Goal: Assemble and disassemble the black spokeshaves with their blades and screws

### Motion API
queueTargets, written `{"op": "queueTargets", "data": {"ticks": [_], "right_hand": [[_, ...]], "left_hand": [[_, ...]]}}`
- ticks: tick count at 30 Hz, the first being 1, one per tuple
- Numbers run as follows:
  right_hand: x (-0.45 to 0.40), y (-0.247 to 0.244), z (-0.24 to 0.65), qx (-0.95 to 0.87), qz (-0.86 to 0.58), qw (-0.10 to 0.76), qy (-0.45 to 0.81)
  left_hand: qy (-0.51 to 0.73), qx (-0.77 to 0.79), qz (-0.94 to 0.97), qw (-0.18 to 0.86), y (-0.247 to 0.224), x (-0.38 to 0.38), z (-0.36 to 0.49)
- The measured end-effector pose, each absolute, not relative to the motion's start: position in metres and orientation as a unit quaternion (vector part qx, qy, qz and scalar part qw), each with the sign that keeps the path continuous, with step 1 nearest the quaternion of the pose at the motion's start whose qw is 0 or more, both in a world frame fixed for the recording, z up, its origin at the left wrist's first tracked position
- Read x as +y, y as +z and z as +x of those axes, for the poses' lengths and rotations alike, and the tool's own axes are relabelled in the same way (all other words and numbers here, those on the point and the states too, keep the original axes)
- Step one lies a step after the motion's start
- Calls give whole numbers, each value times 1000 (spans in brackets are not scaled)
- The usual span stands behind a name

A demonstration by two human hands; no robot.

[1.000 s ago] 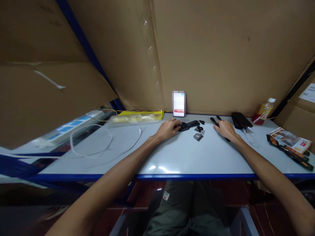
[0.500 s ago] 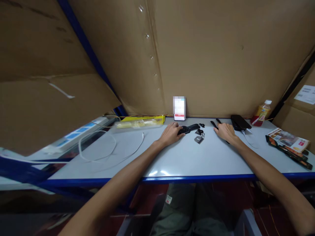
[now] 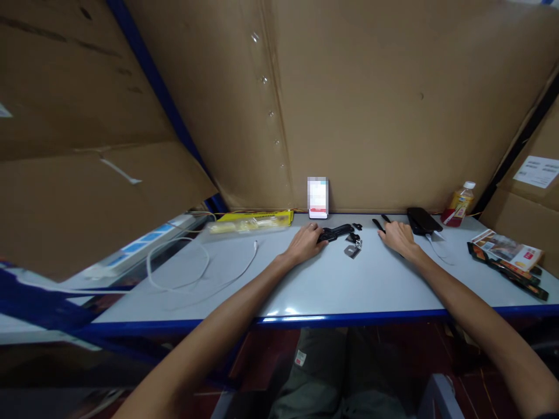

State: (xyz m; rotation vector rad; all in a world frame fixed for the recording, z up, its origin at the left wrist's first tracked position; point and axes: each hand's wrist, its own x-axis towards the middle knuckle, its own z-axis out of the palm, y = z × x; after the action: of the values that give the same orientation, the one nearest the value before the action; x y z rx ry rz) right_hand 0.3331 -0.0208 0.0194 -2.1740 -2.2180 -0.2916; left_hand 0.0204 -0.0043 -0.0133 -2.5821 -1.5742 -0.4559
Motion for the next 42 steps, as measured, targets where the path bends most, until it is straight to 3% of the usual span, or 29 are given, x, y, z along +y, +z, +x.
{"op": "queueTargets", "data": {"ticks": [9, 20, 27, 31, 36, 42], "right_hand": [[-27, 28, 330, -716, -686, 66, -112], [-46, 1, 302, -877, -449, 169, -22], [-50, 3, 298, -899, -411, 148, -6], [-44, 4, 304, -884, -446, 142, -5], [-35, 9, 314, -871, -474, 127, 1], [-24, 10, 318, -803, -577, 151, -12]], "left_hand": [[-134, -545, -827, -9, -10, -13, 27], [-178, -572, -800, -42, -11, -17, 28], [-324, -449, -794, -251, 1, -21, 31], [-236, -364, -828, -355, 12, -35, 35], [-138, -341, -883, -290, 17, -51, 41], [-124, -363, -904, -191, 16, -61, 49]]}}
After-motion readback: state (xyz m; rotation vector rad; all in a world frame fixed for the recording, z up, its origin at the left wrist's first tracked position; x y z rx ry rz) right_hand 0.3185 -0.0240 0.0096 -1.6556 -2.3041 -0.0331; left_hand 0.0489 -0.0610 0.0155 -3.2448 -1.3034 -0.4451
